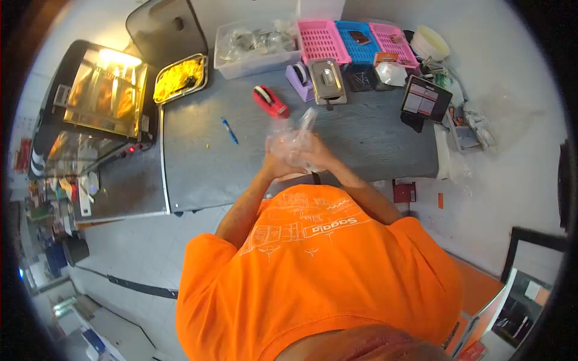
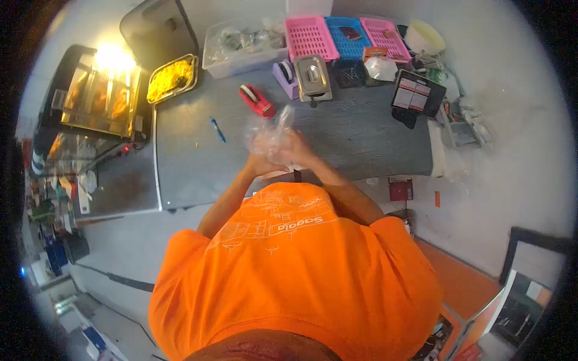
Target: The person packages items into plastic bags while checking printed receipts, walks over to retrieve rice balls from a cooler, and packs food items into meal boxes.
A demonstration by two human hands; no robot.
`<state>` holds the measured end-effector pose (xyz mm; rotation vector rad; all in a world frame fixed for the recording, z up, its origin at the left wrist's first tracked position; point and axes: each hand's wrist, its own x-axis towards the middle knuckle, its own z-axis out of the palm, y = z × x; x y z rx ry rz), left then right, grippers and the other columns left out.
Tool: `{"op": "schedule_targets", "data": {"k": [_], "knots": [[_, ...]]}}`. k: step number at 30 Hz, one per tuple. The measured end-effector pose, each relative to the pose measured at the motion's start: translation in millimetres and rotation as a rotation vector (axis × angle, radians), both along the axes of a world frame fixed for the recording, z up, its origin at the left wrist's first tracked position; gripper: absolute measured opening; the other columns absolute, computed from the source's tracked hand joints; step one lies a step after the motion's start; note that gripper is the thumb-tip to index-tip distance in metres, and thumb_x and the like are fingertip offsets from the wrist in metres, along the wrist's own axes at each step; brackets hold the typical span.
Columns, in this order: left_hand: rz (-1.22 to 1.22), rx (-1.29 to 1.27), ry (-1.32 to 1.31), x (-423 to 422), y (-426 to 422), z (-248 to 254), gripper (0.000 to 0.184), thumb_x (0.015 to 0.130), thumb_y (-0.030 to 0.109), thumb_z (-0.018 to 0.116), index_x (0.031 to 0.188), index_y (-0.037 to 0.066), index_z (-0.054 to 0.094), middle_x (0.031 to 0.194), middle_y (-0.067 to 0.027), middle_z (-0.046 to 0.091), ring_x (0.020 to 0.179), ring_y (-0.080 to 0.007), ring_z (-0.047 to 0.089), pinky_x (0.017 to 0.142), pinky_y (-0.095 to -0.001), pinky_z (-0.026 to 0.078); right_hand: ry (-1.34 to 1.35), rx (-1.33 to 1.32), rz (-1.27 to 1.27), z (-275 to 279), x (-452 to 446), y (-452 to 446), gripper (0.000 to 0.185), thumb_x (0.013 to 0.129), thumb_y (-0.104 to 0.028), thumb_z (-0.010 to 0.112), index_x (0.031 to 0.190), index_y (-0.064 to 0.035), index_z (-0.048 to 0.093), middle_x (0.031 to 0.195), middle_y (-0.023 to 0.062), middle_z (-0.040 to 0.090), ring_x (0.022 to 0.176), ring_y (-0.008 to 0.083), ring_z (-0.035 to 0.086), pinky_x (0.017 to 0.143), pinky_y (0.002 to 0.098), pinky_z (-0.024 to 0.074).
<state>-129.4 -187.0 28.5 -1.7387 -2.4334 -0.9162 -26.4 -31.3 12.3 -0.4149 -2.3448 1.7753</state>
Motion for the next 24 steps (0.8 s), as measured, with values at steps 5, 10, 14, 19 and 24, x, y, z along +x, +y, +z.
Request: {"op": "schedule_targets", "data": {"k": [5, 10, 14, 19, 24], "knots": [[-0.293, 0.105, -0.152, 11.0, 48.1, -55.3, 0.080, 0.086, 0.046, 0.062, 0.148, 0.006, 0.032, 0.141, -0.0156, 0.042, 0.131, -0.0339, 0.039, 0.115, -0.0441, 0.023, 0.086, 0.379, -0.187, 64.2, 9.9, -45.4, 0.050, 0.084, -0.012, 0.066, 0.128, 0.0011, 0.048, 0.119, 0.0291, 0.056, 0.119, 0.0436, 0.051, 0.101, 0.0454, 0.0401], [-0.117, 0.579, -0.910, 34.2, 101.7, 52.7, 0.041, 0.102, 0.026, 0.043, 0.138, 0.007, 0.046, 0.126, -0.0082, 0.054, 0.114, -0.0188, 0.052, 0.101, -0.0343, 0.042, 0.470, 0.467, -0.178, 187.8, 60.4, -2.7, 0.050, 0.083, -0.006, 0.068, 0.128, -0.0054, 0.046, 0.128, 0.0219, 0.052, 0.120, 0.0384, 0.052, 0.101, 0.0463, 0.0410], [-0.022, 0.405, -1.645, 18.7, 117.3, 166.7, 0.035, 0.100, 0.027, 0.049, 0.131, 0.010, 0.046, 0.121, -0.0087, 0.059, 0.109, -0.0216, 0.059, 0.096, -0.0381, 0.048, 0.592, 1.040, -0.244, 154.4, 131.3, 70.0, 0.063, 0.077, -0.012, 0.076, 0.133, -0.0113, 0.046, 0.139, 0.0144, 0.044, 0.129, 0.0362, 0.045, 0.105, 0.0505, 0.0382], [-0.164, 0.155, -1.828, 26.2, 132.8, 241.5, 0.031, 0.101, 0.026, 0.048, 0.127, 0.010, 0.048, 0.120, -0.0093, 0.060, 0.112, -0.0218, 0.058, 0.096, -0.0389, 0.047, 0.787, 1.318, -0.465, 138.2, 133.6, 106.8, 0.077, 0.078, -0.037, 0.079, 0.140, -0.0150, 0.038, 0.146, 0.0106, 0.037, 0.141, 0.0323, 0.030, 0.110, 0.0553, 0.0329], [-0.272, 0.053, -0.592, 11.5, 143.1, 232.9, 0.036, 0.097, 0.028, 0.054, 0.125, 0.006, 0.052, 0.119, -0.0102, 0.058, 0.115, -0.0225, 0.054, 0.097, -0.0378, 0.044, 0.662, 0.242, -0.229, 141.6, 116.8, 107.2, 0.074, 0.085, -0.046, 0.069, 0.142, -0.0133, 0.035, 0.142, 0.0083, 0.040, 0.133, 0.0253, 0.037, 0.109, 0.0459, 0.0368]]}}
